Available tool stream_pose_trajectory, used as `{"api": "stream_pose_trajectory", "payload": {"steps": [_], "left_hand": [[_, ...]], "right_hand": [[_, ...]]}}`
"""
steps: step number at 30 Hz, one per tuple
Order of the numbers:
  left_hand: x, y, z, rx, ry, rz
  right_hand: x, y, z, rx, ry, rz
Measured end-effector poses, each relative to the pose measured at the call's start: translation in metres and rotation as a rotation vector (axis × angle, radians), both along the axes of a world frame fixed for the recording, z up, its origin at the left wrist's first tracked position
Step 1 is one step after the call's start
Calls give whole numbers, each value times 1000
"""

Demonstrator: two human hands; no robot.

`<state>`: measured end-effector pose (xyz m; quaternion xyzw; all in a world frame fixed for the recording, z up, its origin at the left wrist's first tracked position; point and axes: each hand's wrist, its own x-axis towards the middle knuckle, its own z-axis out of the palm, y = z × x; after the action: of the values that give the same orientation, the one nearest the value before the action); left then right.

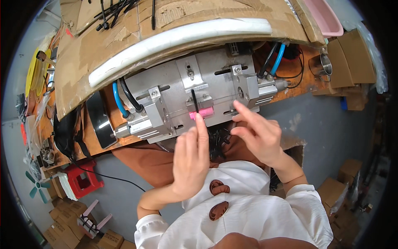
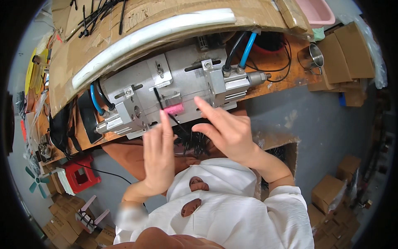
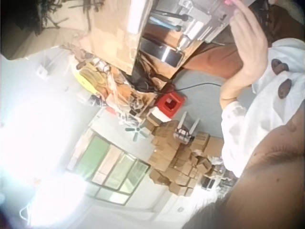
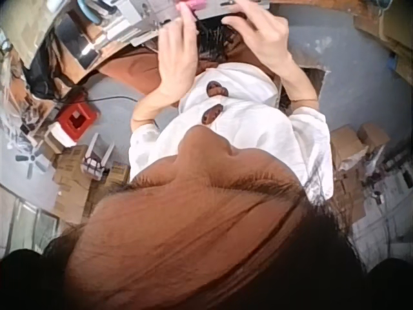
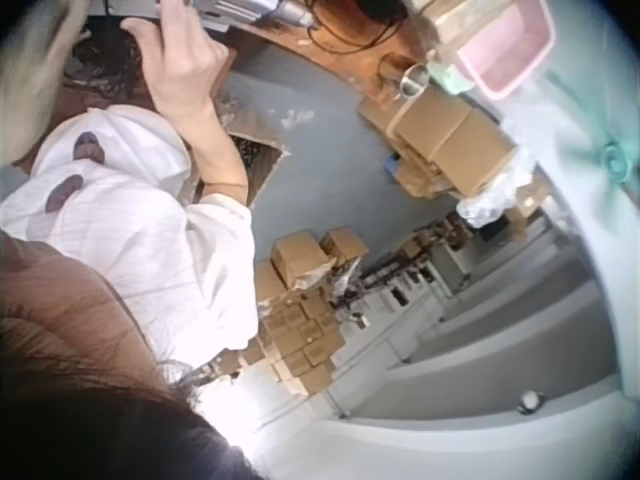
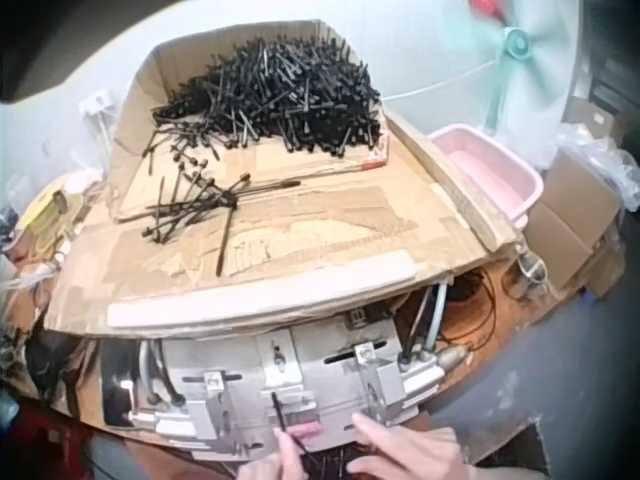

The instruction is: The person picks up a mascara brush from a cardboard box, places it into a machine, and then removes the brush and drops it into a container below. This process is repeated for several mascara brushes.

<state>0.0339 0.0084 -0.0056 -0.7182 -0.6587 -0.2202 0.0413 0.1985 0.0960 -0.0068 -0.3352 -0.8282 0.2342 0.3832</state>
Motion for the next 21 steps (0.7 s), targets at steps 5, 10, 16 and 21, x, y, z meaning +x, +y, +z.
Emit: {"api": "stream_pose_trajectory", "payload": {"steps": [5, 10, 16, 21], "left_hand": [[15, 5, -11, -112, 86, 42], [15, 8, -13, -126, 109, 42], [-38, 33, 41, -64, -141, 13], [-174, 147, 76, 291, 112, 195]], "right_hand": [[6, 2, 12, -94, 50, -45], [5, 6, 24, -52, 96, -2], [-34, 67, 69, 406, -1, 170], [-152, 187, 105, 1001, -243, 142]]}}
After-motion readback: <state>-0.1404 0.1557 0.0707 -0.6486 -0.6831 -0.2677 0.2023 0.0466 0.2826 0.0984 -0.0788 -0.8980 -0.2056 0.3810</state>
